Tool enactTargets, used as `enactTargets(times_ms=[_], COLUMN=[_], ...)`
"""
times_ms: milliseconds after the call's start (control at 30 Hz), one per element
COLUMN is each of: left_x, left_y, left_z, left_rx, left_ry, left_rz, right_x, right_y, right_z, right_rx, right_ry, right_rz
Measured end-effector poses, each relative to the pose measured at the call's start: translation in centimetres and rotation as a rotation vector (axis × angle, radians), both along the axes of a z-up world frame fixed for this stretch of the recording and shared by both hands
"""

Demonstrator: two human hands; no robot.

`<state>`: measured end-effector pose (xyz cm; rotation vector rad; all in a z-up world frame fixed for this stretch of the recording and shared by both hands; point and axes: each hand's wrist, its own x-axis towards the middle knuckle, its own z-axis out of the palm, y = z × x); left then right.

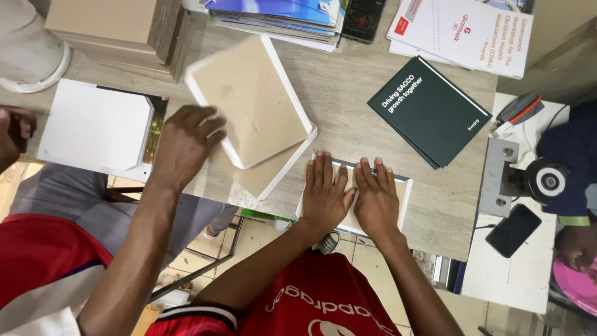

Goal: The person aligns beige book covers onto dark book blocks, presses the edges, and stacks the finished units. A coworker applies glue to separate covers using a brush. The person handles the covers and blocks by hand without visible tools.

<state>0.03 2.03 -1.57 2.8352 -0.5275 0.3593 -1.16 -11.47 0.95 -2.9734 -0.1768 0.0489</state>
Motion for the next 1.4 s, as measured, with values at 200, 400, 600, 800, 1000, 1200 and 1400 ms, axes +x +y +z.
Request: enactTargets(times_ms=[200, 400, 600, 800, 1000, 1200, 1400], left_x=[-0.1, 0.8, 0.9, 1.0, 5.4, 5.3, 5.3], left_y=[0.3, 0.0, 0.4, 0.3, 2.6, 4.5, 6.7], left_z=[0.7, 0.9, 3.7, 3.6, 13.7, 15.1, 18.8], left_rx=[0.104, 0.052, -0.057, -0.482, -1.366, -1.313, -1.15], left_ry=[-0.003, 0.148, 0.078, 0.535, 0.791, 0.513, 0.496], left_rz=[-0.008, -0.154, -0.227, -0.044, -0.155, -0.191, -0.046], right_x=[-10.1, -11.3, -9.6, -8.5, -5.7, -3.2, -0.9], right_y=[-1.0, 0.9, 0.5, -3.1, -5.9, -5.3, -4.1], right_z=[1.0, 3.5, 5.3, 4.4, 7.8, 9.9, 15.6], right_rx=[0.65, 1.637, 1.363, 1.661, 1.544, 1.642, 1.252], right_ry=[-0.017, 0.722, 0.526, -0.016, 0.103, 0.009, 0.012], right_rz=[-0.309, -1.166, -1.209, -1.023, -0.584, -0.468, -0.427])
